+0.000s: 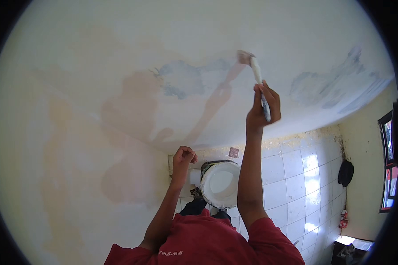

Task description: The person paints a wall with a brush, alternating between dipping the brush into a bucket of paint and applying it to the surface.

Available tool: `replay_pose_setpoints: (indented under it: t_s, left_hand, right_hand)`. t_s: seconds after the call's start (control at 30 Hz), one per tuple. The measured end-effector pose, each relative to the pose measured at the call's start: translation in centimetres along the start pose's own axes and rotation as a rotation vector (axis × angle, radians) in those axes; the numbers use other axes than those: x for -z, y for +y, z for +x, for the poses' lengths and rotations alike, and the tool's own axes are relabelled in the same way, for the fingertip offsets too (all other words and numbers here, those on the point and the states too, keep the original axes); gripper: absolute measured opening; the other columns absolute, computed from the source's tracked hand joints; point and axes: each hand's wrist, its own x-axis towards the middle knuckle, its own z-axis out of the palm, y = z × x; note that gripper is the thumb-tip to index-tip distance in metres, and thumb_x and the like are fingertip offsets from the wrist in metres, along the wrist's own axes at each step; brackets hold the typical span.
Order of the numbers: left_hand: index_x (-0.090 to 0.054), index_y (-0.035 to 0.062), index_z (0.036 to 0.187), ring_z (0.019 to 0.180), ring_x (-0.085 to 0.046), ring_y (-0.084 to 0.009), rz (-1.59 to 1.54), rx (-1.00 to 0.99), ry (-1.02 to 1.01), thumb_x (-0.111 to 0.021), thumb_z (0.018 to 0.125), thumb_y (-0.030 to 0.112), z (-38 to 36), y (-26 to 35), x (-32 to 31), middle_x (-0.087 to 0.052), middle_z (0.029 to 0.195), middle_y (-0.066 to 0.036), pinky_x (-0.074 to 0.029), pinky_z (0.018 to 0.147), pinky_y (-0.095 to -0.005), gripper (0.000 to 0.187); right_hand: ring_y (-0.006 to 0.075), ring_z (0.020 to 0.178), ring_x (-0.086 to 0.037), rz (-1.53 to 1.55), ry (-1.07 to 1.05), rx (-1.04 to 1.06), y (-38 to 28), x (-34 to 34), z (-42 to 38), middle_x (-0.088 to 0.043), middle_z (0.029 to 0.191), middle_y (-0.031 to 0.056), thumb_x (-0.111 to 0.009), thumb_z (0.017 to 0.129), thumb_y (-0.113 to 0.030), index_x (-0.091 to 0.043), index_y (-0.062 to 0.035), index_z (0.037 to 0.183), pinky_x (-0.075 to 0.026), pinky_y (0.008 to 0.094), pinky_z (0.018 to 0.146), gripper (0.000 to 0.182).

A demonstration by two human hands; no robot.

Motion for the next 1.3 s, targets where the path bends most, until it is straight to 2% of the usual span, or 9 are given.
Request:
replay_pose_setpoints:
  t_s: [0.1,0.23,0.33,0.47,0.7,0.9,1.0,1.17,1.3]
  left_hand:
    - [-0.055,0.0057,0.096,0.074,-0.06,-0.0116,-0.017,-0.038,0.005,-0.061,0.095,0.007,0.0,0.5,0.0,-0.062,0.08,-0.004,-0.048,0.068,-0.0264,0.006]
    - [-0.055,0.0059,0.096,0.072,-0.06,-0.0116,-0.022,-0.054,0.006,-0.06,0.095,0.006,-0.4,0.9,-0.1,-0.062,0.08,-0.004,-0.048,0.066,-0.0261,0.006]
    - [-0.055,0.0065,0.095,0.073,-0.06,-0.0134,0.011,-0.056,0.009,-0.059,0.095,0.006,-0.9,1.1,0.0,-0.06,0.08,-0.004,-0.05,0.068,-0.0289,0.004]
    - [-0.055,0.0065,0.095,0.073,-0.06,-0.0134,0.017,-0.032,0.008,-0.059,0.095,0.007,-1.5,0.6,0.4,-0.06,0.08,-0.004,-0.049,0.068,-0.0292,0.004]
    - [-0.056,0.0055,0.096,0.074,-0.061,-0.0121,0.027,-0.04,0.032,-0.059,0.095,0.006,-2.0,1.2,1.2,-0.062,0.081,-0.004,-0.048,0.068,-0.027,0.004]
    - [-0.055,0.0069,0.096,0.074,-0.059,-0.0136,0.008,-0.047,0.05,-0.059,0.095,0.009,-1.4,1.3,2.7,-0.06,0.081,-0.004,-0.049,0.069,-0.0298,0.004]
    - [-0.055,0.0069,0.096,0.074,-0.059,-0.0138,-0.007,-0.036,0.048,-0.059,0.095,0.009,-0.7,1.3,3.0,-0.06,0.081,-0.004,-0.049,0.07,-0.0301,0.004]
    - [-0.055,0.0068,0.096,0.074,-0.059,-0.014,-0.039,-0.015,0.02,-0.059,0.094,0.008,0.7,1.7,2.8,-0.06,0.081,-0.004,-0.049,0.07,-0.0303,0.004]
    - [-0.056,0.0066,0.095,0.074,-0.06,-0.0133,-0.089,-0.005,0.003,-0.059,0.094,0.007,2.0,1.6,2.5,-0.061,0.081,-0.004,-0.049,0.069,-0.0286,0.004]
  right_hand:
    - [0.0286,0.089,-0.072,-0.102,0.062,0.1,-2.5,1.3,0.6,-0.069,0.09,0.0166,-0.072,0.08,0.013,-0.069,0.0005,0.099,-0.061,0.0334,0.07,0.023]
    - [0.0268,0.082,-0.071,-0.062,0.118,0.001,-3.0,1.5,-1.7,-0.069,0.088,0.0158,-0.072,0.08,0.014,-0.068,0.0023,0.094,-0.062,0.0345,0.074,0.019]
    - [0.0211,0.075,-0.069,0.176,0.006,-0.143,-3.9,0.6,-2.9,-0.067,0.086,0.0145,-0.065,0.085,0.015,-0.066,0.0044,0.093,-0.057,0.0445,0.093,0.013]
    - [0.0263,0.088,-0.073,0.276,-0.179,-0.196,-4.4,-1.5,-4.4,-0.072,0.091,0.0159,-0.075,0.077,0.012,-0.07,0.0008,0.096,-0.058,0.0328,0.075,0.022]
    - [0.0258,0.089,-0.071,0.101,-0.121,0.024,-1.2,-1.6,-2.1,-0.07,0.089,0.0147,-0.068,0.08,0.018,-0.069,0.0034,0.098,-0.061,0.0338,0.076,0.023]
    - [0.0241,0.082,-0.07,0.091,0.076,-0.155,-1.5,-0.5,-1.8,-0.07,0.092,0.0173,-0.069,0.08,0.017,-0.068,0.0042,0.099,-0.061,0.0335,0.073,0.023]
    - [0.0225,0.074,-0.069,0.15,0.008,-0.079,-3.7,-0.8,-3.6,-0.068,0.088,0.0157,-0.066,0.084,0.015,-0.067,0.0054,0.096,-0.061,0.037,0.078,0.015]
    - [0.0251,0.087,-0.072,0.222,-0.171,-0.233,-5.0,-2.6,-5.0,-0.071,0.088,0.0166,-0.07,0.077,0.018,-0.07,0.0017,0.096,-0.059,0.0347,0.076,0.025]
    - [0.0237,0.083,-0.071,0.082,-0.086,-0.035,-2.4,-2.6,-2.2,-0.07,0.086,0.0136,-0.068,0.081,0.016,-0.069,0.0025,0.098,-0.059,0.0344,0.08,0.022]
